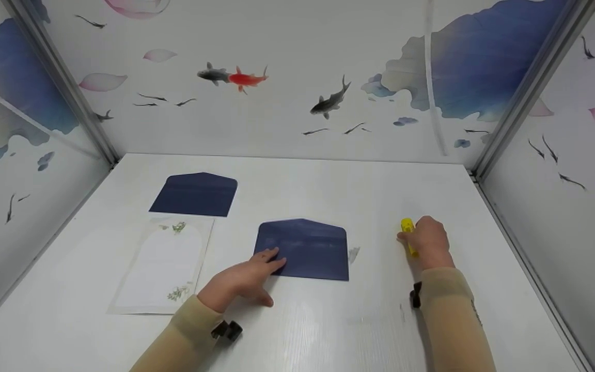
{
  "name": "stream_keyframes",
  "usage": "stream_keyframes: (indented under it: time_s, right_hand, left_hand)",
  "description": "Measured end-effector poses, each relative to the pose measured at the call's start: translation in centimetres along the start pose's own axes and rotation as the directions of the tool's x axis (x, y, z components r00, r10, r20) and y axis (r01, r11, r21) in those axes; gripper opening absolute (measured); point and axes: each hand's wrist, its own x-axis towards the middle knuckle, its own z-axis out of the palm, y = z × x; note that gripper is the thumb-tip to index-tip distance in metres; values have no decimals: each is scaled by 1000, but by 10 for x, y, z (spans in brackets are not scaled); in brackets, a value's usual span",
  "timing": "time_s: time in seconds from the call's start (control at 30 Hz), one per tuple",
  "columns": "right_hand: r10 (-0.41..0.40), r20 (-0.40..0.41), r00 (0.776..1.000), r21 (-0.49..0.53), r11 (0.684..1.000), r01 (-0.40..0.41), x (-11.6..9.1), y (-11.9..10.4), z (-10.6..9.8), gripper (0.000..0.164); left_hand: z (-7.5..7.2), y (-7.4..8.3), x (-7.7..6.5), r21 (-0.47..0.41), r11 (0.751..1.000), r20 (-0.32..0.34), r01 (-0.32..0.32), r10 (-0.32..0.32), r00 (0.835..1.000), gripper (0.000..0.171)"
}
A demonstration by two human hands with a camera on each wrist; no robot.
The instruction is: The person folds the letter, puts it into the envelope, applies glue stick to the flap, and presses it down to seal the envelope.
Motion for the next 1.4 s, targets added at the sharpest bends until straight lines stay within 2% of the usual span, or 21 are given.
stream_keyframes:
  time_s: [0.4,0.73,1.1,1.4]
  right_hand:
    - [-14,0,1000,-13,1000,14,2,0,-2,74]
    - [0,-17,1000,-36,999,-1,2,-17,-4,69]
    - [-13,28,1000,-43,999,14,5,-23,0,64]
    - [-10,31,999,-38,999,11,6,-23,3,62]
  left_hand:
    - [0,-1,1,21,1000,3,-6,6,1000,92]
    - [0,-1,0,4,1000,-2,-5,5,1000,93]
    - [1,-1,0,-4,1000,-9,-3,3,1000,92]
    - [1,-1,1,2,1000,-11,1,-1,1000,92]
